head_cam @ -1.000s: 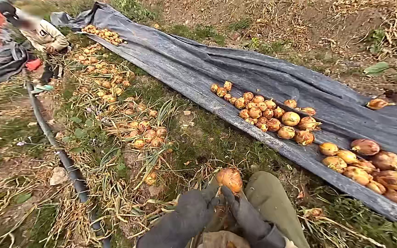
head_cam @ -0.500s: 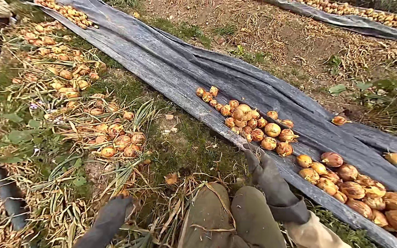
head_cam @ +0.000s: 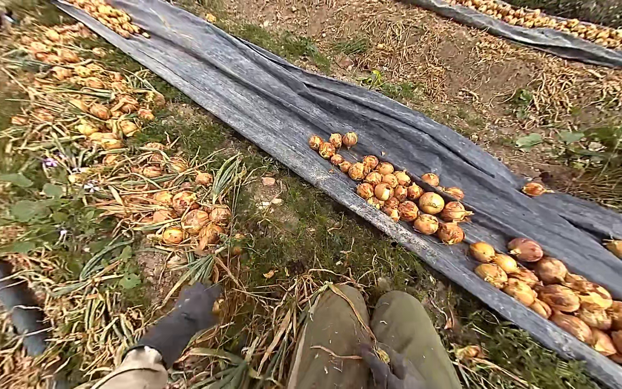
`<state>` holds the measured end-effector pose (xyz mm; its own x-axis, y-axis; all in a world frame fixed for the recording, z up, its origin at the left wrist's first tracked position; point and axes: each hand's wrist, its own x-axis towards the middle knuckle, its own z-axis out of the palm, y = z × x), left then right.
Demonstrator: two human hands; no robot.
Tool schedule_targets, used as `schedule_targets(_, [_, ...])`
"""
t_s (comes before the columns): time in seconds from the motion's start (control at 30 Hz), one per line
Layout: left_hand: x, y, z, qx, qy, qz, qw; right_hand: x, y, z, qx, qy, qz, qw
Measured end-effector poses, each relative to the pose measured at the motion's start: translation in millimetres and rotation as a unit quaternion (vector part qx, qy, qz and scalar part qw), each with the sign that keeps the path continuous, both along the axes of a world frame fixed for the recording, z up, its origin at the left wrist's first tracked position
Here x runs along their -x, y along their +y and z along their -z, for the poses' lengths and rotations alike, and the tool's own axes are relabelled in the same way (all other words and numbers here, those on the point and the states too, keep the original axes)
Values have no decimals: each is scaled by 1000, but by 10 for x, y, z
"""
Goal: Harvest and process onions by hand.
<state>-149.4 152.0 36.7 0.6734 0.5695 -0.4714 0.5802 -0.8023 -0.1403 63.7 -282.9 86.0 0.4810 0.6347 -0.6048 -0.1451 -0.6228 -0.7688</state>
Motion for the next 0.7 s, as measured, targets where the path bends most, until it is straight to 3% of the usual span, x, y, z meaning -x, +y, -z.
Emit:
schedule_targets(0.07, [-110,-207,-178,71,-19,-67,995,18,-24,-63,-2,-67,-33,997])
schedule_targets(0.13, [-163,-659,-446,160,-138,-147,966,20,12,-98,-19,-134,-77,988])
schedule_targets(0.27, [-241,-1449,-859,332,-376,-222,836,-2,164,-146,-59,-239,-147,958])
schedule_targets(0.33, [-274,-1726,-1076,377,-457,-222,774,-10,271,-247,-72,-236,-165,955])
schedule_targets(0.4, [-335,-1951,-1314,399,-503,-206,739,10,402,-432,-86,-196,-169,962])
schedule_targets(0.47, [-383,-2126,-1470,421,-527,-166,720,110,491,-613,-163,-134,-125,969])
schedule_targets(0.53, [-413,-2193,-1519,400,-523,-83,748,241,549,-699,-259,-63,-56,962])
schedule_targets(0.6, [-420,-2218,-1562,319,-489,2,812,327,579,-721,-320,-34,2,947])
schedule_targets(0.7, [-373,-2241,-1733,284,-364,18,887,245,482,-678,-294,-117,-52,947])
